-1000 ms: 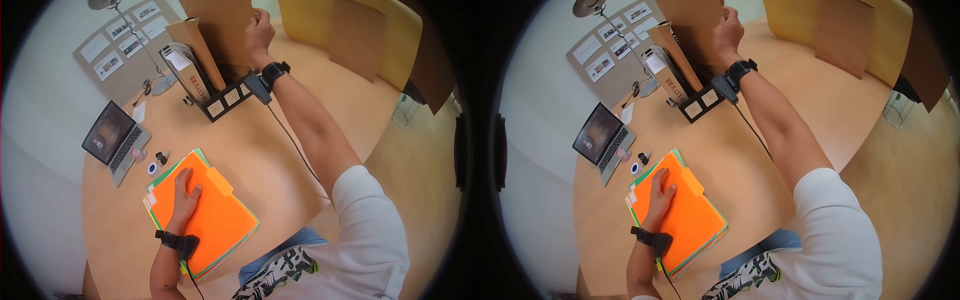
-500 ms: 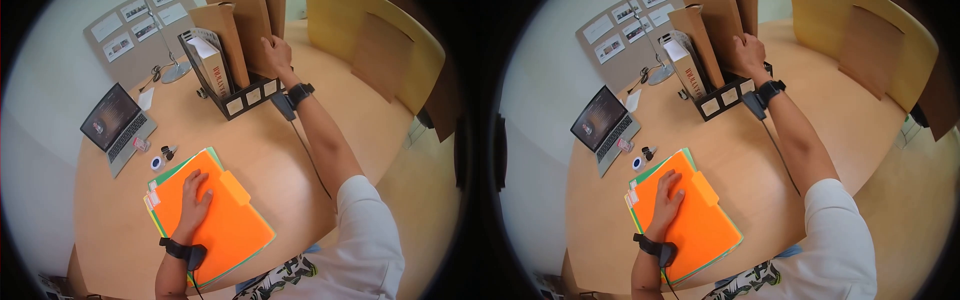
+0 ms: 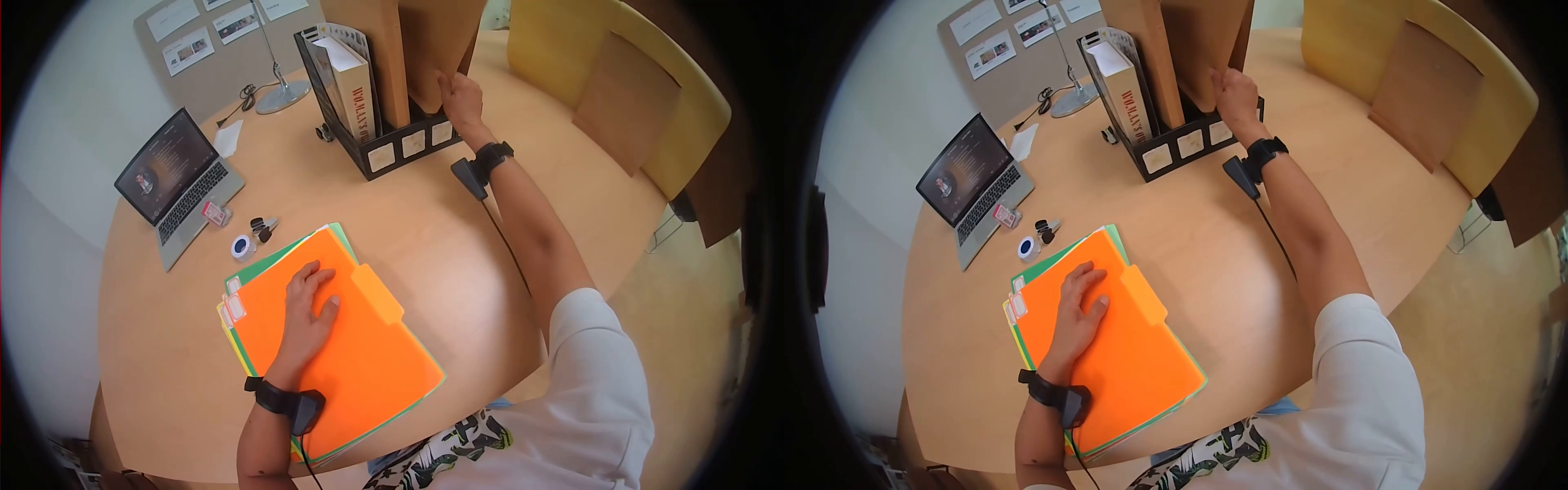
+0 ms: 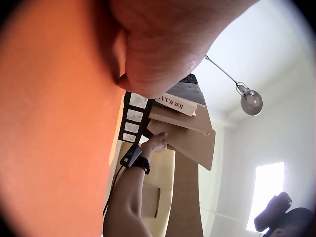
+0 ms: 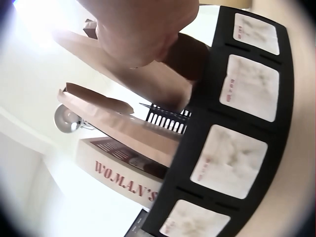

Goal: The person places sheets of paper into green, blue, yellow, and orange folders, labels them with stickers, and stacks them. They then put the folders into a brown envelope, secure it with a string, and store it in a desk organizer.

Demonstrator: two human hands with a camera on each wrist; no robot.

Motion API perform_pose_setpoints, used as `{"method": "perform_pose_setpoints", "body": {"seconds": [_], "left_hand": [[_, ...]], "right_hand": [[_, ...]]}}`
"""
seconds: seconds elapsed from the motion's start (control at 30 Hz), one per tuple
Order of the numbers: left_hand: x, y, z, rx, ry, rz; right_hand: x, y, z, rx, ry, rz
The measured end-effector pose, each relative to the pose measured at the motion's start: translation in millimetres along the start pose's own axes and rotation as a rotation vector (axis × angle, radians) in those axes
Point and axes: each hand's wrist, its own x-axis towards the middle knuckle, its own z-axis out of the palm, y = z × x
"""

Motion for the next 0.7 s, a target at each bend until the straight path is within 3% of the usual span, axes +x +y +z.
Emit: {"method": "perform_pose_setpoints", "body": {"seconds": [0.3, 0.47, 0.57, 0.7], "left_hand": [[-0.5, -4.1, 1.8, 0.01, 0.006, 0.02], [-0.9, -4.8, -0.8, 0.037, 0.004, 0.036], [-0.1, -5.4, -0.2, 0.04, 0.004, 0.04], [0.2, -4.7, 0.4, 0.039, 0.006, 0.035]], "right_hand": [[5.7, -4.0, -5.3, -0.228, -0.38, 0.142], [11.3, 2.5, -12.1, -0.099, -0.514, 0.119], [4.0, -3.2, -18.6, 0.037, -0.397, 0.219], [-5.9, 2.5, -10.5, -0.182, -0.359, 0.218]]}}
